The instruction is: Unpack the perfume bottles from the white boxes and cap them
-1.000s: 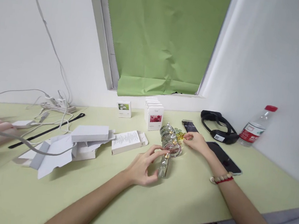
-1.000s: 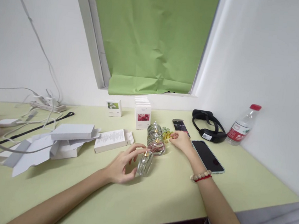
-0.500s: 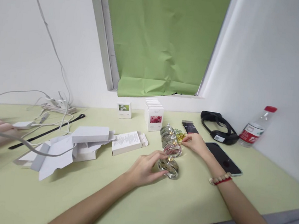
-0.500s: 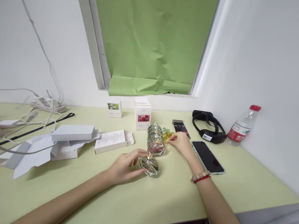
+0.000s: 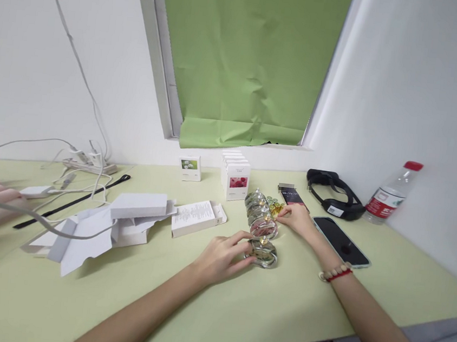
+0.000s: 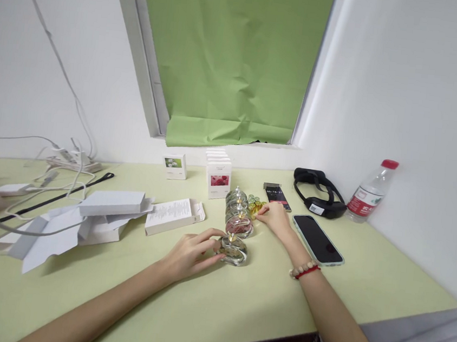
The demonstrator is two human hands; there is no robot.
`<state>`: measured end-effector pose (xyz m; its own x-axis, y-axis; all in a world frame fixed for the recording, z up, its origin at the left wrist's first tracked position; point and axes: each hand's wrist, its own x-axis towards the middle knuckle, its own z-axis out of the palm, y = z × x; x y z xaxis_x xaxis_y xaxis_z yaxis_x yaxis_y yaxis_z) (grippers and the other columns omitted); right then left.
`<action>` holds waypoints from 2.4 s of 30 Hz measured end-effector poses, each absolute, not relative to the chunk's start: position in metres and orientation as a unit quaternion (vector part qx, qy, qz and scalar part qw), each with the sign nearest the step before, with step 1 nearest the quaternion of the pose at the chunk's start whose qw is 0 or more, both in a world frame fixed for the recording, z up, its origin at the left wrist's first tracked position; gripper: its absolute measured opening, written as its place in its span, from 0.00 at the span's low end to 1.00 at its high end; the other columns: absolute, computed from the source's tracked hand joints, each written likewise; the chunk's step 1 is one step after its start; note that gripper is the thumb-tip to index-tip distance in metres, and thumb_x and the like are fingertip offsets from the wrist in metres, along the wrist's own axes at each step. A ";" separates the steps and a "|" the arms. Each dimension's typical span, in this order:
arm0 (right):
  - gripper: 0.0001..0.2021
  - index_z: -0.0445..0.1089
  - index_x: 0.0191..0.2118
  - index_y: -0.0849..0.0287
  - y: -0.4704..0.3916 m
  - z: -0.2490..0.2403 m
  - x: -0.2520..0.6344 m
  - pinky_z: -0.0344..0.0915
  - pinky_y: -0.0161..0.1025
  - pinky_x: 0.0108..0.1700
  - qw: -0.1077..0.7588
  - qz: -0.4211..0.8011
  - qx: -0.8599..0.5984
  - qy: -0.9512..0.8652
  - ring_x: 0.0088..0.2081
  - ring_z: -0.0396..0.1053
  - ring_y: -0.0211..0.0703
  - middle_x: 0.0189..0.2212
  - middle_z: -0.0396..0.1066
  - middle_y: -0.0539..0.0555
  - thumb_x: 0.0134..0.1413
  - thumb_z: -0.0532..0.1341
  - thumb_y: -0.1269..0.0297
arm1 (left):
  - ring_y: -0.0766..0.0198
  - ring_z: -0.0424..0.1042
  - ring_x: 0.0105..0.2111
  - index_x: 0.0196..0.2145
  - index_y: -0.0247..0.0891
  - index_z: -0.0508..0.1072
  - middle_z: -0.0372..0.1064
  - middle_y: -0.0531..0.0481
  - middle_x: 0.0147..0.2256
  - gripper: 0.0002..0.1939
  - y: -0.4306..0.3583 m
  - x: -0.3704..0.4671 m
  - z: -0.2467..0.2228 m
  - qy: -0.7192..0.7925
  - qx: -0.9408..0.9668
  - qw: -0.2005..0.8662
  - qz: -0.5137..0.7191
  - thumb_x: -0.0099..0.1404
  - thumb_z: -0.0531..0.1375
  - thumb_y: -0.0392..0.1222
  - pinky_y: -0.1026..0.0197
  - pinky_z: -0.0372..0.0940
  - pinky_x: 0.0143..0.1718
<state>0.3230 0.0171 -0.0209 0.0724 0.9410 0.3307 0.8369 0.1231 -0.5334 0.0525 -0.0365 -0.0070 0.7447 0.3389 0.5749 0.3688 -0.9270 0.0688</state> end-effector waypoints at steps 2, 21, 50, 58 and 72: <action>0.04 0.74 0.22 0.58 0.019 -0.023 0.322 0.63 0.33 0.29 0.338 0.102 -0.648 -0.675 0.28 0.72 0.42 0.24 0.75 0.52 0.38 0.65 0.64 | 0.74 0.67 0.24 0.32 0.38 0.67 0.69 0.50 0.42 0.09 -0.036 0.052 -0.006 -0.181 -0.932 0.036 -0.311 0.64 0.52 0.46 0.69 0.62 0.25; 0.15 0.72 0.32 0.56 -0.002 0.011 0.303 0.62 0.32 0.29 0.407 0.010 -0.666 -0.624 0.27 0.71 0.40 0.31 0.75 0.53 0.53 0.52 0.53 | 0.74 0.69 0.24 0.44 0.50 0.72 0.61 0.48 0.50 0.15 -0.042 0.058 -0.006 -0.192 -0.943 0.066 -0.265 0.63 0.51 0.51 0.64 0.69 0.28; 0.34 0.53 0.58 0.54 -0.023 0.007 0.259 0.52 0.52 0.57 0.430 0.094 -0.429 -0.789 0.57 0.55 0.55 0.56 0.57 0.58 0.42 0.62 0.59 | 0.70 0.67 0.25 0.53 0.42 0.55 0.54 0.40 0.53 0.21 -0.036 0.055 -0.011 -0.289 -0.909 0.022 -0.300 0.61 0.49 0.42 0.62 0.67 0.26; 0.42 0.48 0.60 0.53 -0.024 0.007 0.260 0.52 0.50 0.58 0.408 0.142 -0.431 -0.792 0.58 0.53 0.52 0.58 0.54 0.58 0.38 0.66 0.56 | 0.63 0.69 0.36 0.50 0.42 0.57 0.54 0.41 0.53 0.18 -0.036 0.055 -0.011 -0.328 -0.896 0.022 -0.298 0.62 0.49 0.43 0.59 0.67 0.33; 0.48 0.48 0.61 0.53 -0.022 0.006 0.265 0.49 0.54 0.58 0.373 0.095 -0.425 -0.820 0.61 0.46 0.57 0.61 0.48 0.61 0.32 0.68 0.52 | 0.44 0.52 0.57 0.53 0.38 0.60 0.54 0.36 0.55 0.31 0.015 0.012 -0.015 -0.510 -0.802 0.159 -0.268 0.55 0.57 0.57 0.44 0.53 0.52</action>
